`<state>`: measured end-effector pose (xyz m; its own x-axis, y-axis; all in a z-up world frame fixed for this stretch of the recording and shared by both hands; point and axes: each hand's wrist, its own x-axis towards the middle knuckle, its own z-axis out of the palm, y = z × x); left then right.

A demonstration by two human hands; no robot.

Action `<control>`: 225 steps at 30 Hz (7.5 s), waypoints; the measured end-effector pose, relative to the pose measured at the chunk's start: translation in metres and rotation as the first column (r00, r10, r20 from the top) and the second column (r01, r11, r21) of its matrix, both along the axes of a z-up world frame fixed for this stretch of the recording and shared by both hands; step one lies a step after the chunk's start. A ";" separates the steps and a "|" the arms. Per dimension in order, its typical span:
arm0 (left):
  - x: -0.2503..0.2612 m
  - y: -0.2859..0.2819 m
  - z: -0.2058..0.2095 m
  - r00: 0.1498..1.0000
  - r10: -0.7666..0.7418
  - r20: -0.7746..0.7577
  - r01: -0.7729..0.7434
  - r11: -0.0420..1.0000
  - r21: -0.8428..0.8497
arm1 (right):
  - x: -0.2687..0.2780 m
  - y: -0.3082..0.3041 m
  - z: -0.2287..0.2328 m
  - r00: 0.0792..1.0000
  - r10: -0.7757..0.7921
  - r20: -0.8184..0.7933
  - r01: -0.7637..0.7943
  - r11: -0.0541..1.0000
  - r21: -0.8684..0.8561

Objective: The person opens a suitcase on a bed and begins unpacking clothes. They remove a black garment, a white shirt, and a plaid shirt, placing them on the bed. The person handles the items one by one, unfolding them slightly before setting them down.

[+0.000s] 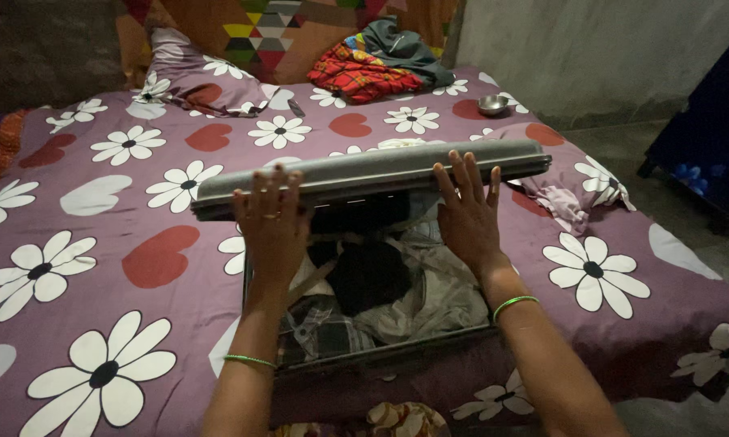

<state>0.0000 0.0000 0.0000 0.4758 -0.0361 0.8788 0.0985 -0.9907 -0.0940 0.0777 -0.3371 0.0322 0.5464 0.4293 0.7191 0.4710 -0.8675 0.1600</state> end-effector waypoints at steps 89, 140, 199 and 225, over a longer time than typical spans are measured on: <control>0.179 0.179 -0.086 0.947 -0.093 0.306 0.296 0.622 -0.725 | 0.379 -0.062 -0.237 0.793 0.602 -0.098 -0.238 0.453 0.859; 0.284 0.206 -0.168 0.965 -0.111 -0.237 -0.195 0.298 -0.934 | 0.430 -0.018 -0.274 0.907 -0.025 -0.421 0.259 0.821 0.509; 0.112 -0.080 -0.143 0.761 -0.312 -0.569 -0.011 0.871 -0.492 | 0.134 0.098 -0.206 0.749 0.251 -0.613 0.017 0.918 0.397; 0.126 -0.080 -0.212 0.853 -0.435 -0.290 0.132 0.716 -0.685 | 0.090 0.092 -0.245 0.863 0.436 -0.256 -0.197 0.756 0.624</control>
<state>0.1265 -0.0805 -0.2118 0.8450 0.2471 0.4743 -0.0948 -0.8036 0.5876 0.1676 -0.2448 -0.2131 0.7217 0.2111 0.6592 0.6515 -0.5287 -0.5440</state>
